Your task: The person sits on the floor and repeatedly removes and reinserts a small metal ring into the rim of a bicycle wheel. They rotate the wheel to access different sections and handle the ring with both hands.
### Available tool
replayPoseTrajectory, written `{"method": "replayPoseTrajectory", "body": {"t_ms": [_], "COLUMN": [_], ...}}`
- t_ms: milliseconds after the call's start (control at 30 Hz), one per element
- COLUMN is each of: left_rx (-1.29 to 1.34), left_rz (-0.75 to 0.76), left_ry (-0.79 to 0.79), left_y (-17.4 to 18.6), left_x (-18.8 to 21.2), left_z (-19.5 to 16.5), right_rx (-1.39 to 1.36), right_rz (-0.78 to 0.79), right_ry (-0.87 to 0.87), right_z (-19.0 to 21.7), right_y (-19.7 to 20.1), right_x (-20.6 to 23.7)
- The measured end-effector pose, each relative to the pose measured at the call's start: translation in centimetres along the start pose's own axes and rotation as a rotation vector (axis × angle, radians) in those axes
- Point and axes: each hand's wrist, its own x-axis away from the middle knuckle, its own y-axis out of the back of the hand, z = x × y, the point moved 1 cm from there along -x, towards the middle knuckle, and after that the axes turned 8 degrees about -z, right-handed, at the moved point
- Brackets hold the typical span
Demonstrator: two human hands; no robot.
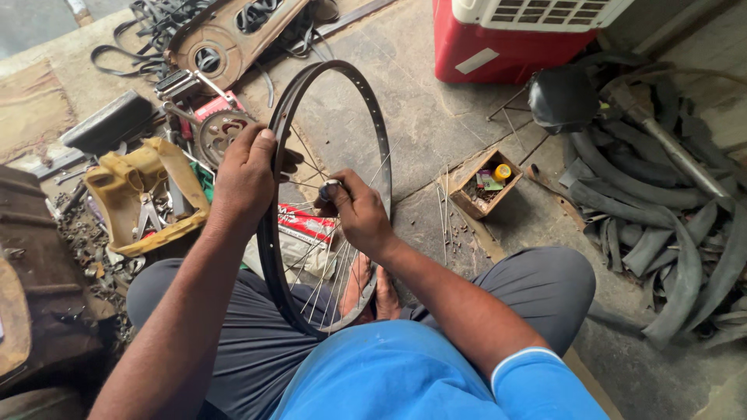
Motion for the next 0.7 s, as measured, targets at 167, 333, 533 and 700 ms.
{"method": "replayPoseTrajectory", "body": {"t_ms": [167, 333, 533, 700], "left_rx": [0.076, -0.324, -0.388, -0.338], "left_rz": [-0.048, -0.154, -0.142, -0.131], "left_ry": [-0.156, -0.415, -0.344, -0.361], "left_y": [0.3, 0.3, 0.0, 0.0], "left_x": [0.2, 1.8, 2.6, 2.5], "left_z": [-0.5, -2.4, -3.8, -3.9], "right_rx": [0.492, 0.014, 0.488, 0.706], "right_rz": [-0.232, -0.266, -0.215, -0.283], "right_ry": [-0.056, -0.411, 0.454, 0.756], "right_z": [0.1, -0.6, 2.4, 4.2], "right_y": [2.2, 3.6, 2.6, 1.4], "right_x": [-1.9, -4.0, -2.9, -3.4]}}
